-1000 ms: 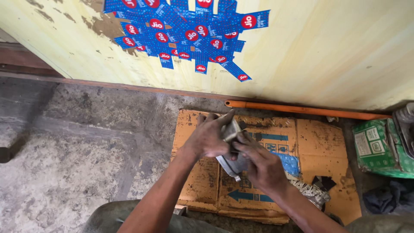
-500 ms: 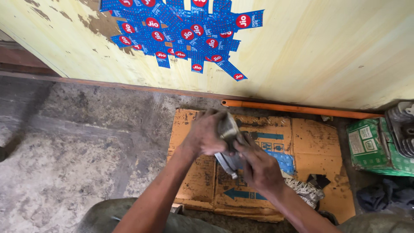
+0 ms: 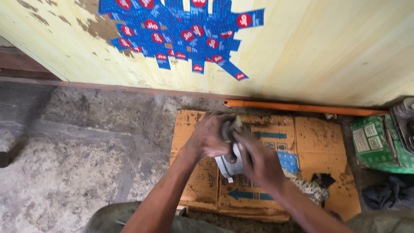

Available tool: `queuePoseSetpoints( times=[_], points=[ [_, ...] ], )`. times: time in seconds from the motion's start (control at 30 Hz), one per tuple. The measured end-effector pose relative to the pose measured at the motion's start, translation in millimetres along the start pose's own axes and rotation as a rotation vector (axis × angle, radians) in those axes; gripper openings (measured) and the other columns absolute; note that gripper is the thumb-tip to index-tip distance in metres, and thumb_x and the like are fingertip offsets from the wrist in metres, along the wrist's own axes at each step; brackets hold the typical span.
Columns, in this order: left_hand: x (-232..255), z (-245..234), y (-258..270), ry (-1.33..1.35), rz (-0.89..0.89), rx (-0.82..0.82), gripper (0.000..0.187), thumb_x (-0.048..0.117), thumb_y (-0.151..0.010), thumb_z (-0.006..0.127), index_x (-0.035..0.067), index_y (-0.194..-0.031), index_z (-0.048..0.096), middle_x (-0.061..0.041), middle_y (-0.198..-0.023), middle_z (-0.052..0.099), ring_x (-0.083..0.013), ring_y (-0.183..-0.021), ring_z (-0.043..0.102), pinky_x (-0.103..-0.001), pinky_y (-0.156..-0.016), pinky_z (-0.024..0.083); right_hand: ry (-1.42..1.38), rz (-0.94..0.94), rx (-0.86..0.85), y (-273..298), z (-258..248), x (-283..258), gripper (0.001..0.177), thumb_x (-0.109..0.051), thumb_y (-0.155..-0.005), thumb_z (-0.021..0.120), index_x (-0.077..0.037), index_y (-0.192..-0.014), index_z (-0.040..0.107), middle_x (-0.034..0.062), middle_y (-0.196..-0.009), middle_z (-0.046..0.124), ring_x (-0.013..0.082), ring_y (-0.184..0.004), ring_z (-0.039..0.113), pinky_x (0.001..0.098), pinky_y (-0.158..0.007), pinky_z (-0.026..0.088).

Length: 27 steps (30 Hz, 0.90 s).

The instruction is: The person sits on the floor and cleans a metal engine part using a metal file and a cloth. They file the edges and surfaces of the part, then wipe it with a cloth to remove debris and residue.

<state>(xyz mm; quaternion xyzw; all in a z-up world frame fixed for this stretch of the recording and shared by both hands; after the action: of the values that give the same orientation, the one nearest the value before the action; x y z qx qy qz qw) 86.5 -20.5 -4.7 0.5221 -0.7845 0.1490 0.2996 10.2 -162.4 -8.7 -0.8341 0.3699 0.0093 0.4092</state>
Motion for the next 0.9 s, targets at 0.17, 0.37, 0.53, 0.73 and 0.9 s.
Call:
queuePoseSetpoints(
  times=[0.17, 0.37, 0.53, 0.73, 0.9],
  points=[
    [-5.8, -0.8, -0.2, -0.011, -0.108, -0.028, 0.112, 0.034, -0.038, 0.095, 0.015, -0.142, 0.055, -0.008, -0.143, 0.055, -0.0348, -0.137, 0.044, -0.051, -0.117, 0.036, 0.003, 0.585, -0.429, 21.8, 24.8, 32.3, 0.051, -0.014, -0.099, 0.053, -0.017, -0.150, 0.051, 0.0113, -0.106, 0.082, 0.0225, -0.068, 0.076, 0.0285, -0.054, 0.065],
    [-13.8, -10.8, 4.9, 0.070, -0.119, -0.017, 0.122, 0.033, -0.031, 0.095, 0.013, -0.143, 0.052, -0.010, -0.142, 0.057, -0.0327, -0.134, 0.052, -0.048, -0.117, 0.041, -0.073, 0.011, 0.029, 8.0, -10.5, -24.2, 0.034, -0.004, -0.103, 0.055, -0.008, -0.137, 0.053, 0.0352, -0.117, 0.068, 0.0331, -0.082, 0.075, 0.0276, -0.060, 0.067],
    [-6.1, 3.7, 0.0, 0.009, -0.029, 0.022, 0.114, 0.032, -0.037, 0.097, 0.009, -0.140, 0.056, -0.013, -0.141, 0.056, -0.0375, -0.134, 0.047, -0.053, -0.118, 0.034, -0.094, 0.247, -0.149, 3.1, 15.6, 14.8, 0.039, -0.004, -0.100, 0.058, -0.006, -0.139, 0.058, 0.0244, -0.109, 0.074, 0.0248, -0.064, 0.077, 0.0309, -0.049, 0.062],
    [-18.0, -0.9, 1.3, 0.055, -0.085, 0.005, 0.119, 0.034, -0.033, 0.096, 0.006, -0.141, 0.053, -0.012, -0.136, 0.059, -0.0355, -0.131, 0.050, -0.051, -0.116, 0.037, -0.061, 0.045, -0.104, 12.7, 2.9, 2.0, 0.040, 0.000, -0.096, 0.057, -0.001, -0.136, 0.055, 0.0364, -0.136, 0.061, 0.0363, -0.090, 0.078, 0.0332, -0.063, 0.066],
    [-8.8, 3.6, 0.2, 0.017, 0.044, 0.029, 0.113, 0.035, -0.033, 0.096, 0.006, -0.136, 0.058, -0.012, -0.136, 0.060, -0.0340, -0.132, 0.050, -0.048, -0.120, 0.033, -0.085, 0.077, -0.111, -2.2, 3.7, 4.4, 0.038, -0.003, -0.097, 0.060, -0.006, -0.136, 0.057, 0.0265, -0.133, 0.066, 0.0374, -0.103, 0.076, 0.0403, -0.081, 0.066]
  ],
)
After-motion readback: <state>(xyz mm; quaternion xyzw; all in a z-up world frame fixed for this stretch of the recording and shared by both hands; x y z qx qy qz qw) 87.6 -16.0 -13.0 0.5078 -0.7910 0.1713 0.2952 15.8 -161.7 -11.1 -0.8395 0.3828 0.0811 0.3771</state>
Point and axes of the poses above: each hand's wrist, its own y-axis away from the middle knuckle, its own z-axis out of the palm, x = y × z, the point moved 6 cm from there along -y, towards the middle knuckle
